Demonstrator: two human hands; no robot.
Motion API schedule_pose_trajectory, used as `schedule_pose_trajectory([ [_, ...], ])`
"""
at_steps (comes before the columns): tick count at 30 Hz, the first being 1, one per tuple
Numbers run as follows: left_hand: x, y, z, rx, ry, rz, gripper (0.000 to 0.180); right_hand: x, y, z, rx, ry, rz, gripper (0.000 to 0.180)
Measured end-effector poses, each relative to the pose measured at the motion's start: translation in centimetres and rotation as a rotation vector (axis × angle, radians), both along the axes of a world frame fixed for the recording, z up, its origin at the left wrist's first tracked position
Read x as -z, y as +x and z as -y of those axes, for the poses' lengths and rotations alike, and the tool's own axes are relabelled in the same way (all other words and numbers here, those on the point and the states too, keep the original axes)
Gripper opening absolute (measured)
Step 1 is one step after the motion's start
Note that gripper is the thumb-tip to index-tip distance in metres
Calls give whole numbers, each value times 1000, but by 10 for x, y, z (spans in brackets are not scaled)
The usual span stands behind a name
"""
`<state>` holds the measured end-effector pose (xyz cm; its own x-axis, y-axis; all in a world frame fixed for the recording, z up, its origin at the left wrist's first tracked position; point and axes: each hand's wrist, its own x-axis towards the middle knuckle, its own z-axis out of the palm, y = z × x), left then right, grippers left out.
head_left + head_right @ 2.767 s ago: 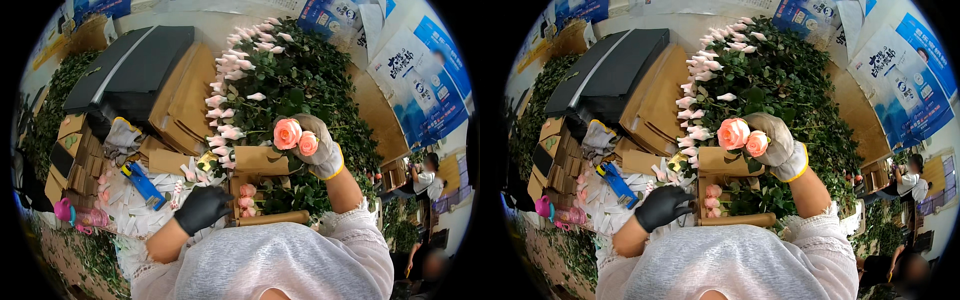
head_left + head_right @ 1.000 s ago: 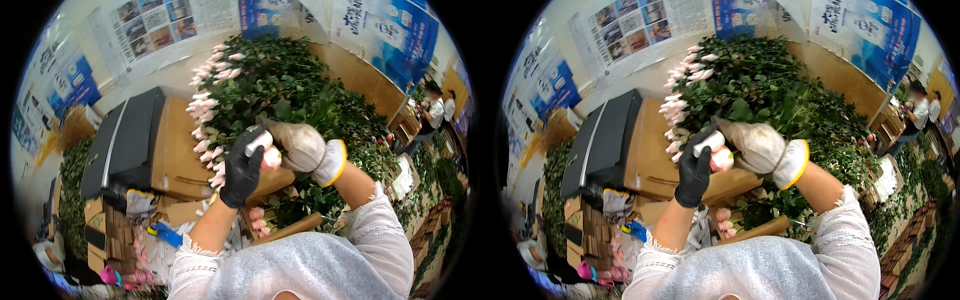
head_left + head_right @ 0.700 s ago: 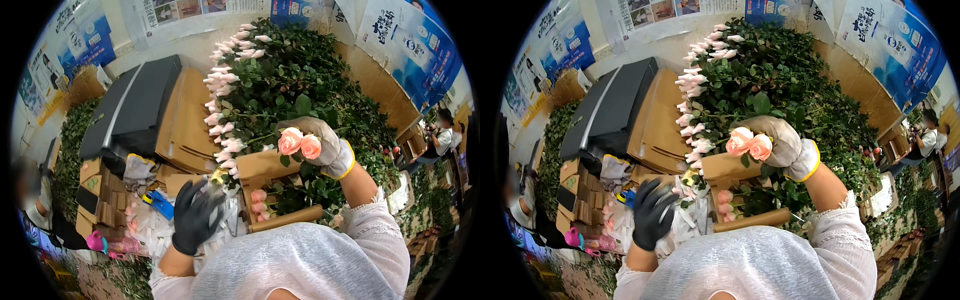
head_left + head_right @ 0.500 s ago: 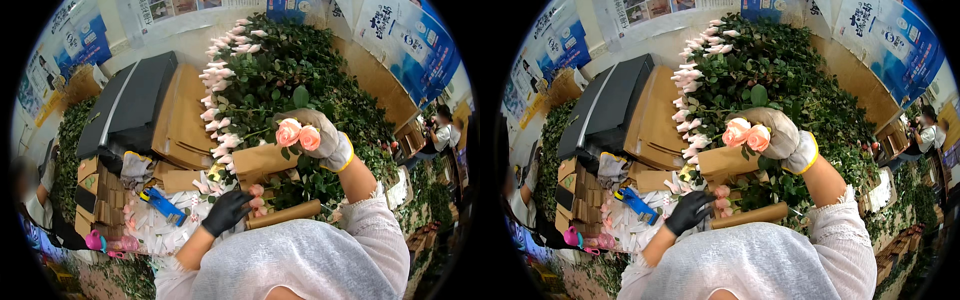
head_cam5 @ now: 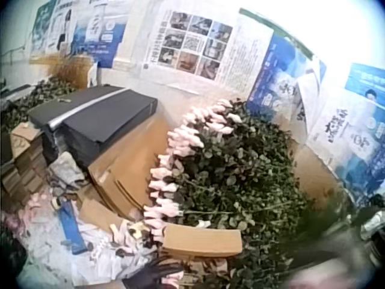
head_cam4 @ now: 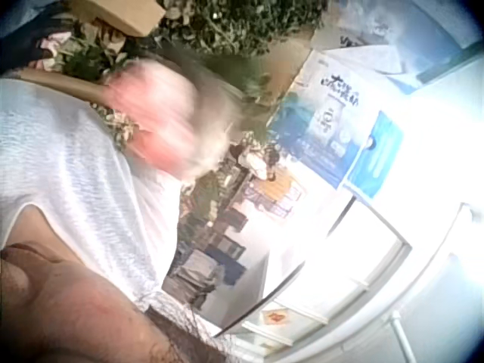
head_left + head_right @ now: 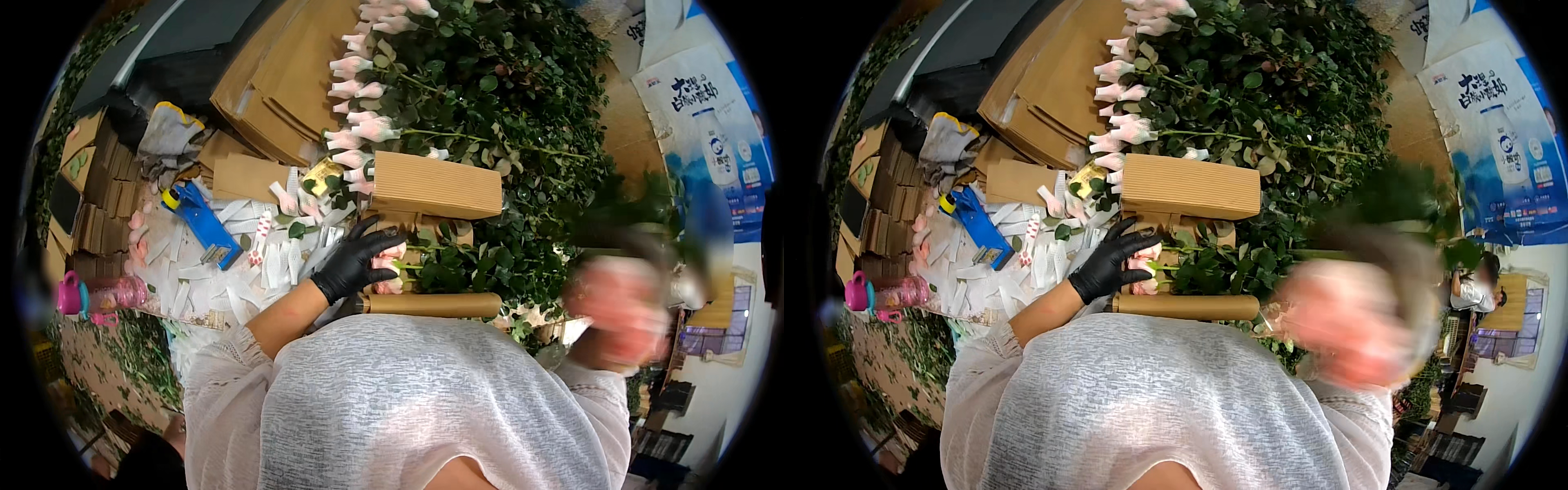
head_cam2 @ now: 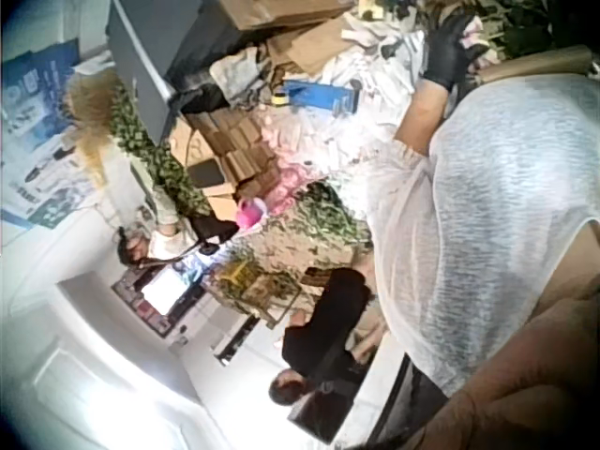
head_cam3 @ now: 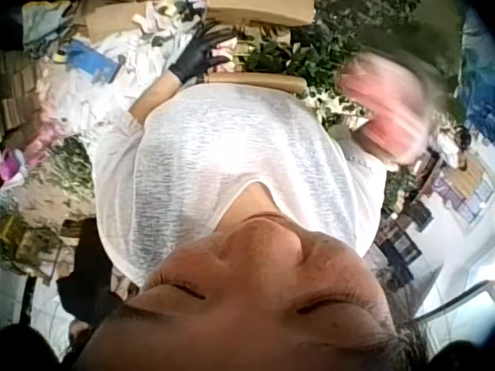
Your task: The person picks up roses from a pile, wraps them in a corrugated cardboard sleeve, and places the bundle into a cardboard box.
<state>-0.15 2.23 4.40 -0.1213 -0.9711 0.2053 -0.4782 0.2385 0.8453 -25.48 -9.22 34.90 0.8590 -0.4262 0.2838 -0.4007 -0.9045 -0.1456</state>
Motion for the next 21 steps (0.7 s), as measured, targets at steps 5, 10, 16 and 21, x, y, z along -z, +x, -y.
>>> schedule_pose_trajectory([
  [5, -10, 1, 11, -1, -63, -26, 64, 96, 60, 3, 13, 313, -521, 30],
  [10, 4, -1, 13, -28, -140, -114, 56, 135, 71, 24, -84, 321, -281, 29],
  [16, 12, -11, 10, -65, -171, -36, 55, 184, 73, 26, -158, 227, -241, 40],
  [21, 11, -14, 9, -124, -151, -25, 58, 194, 74, 26, -151, 266, -337, 38],
])
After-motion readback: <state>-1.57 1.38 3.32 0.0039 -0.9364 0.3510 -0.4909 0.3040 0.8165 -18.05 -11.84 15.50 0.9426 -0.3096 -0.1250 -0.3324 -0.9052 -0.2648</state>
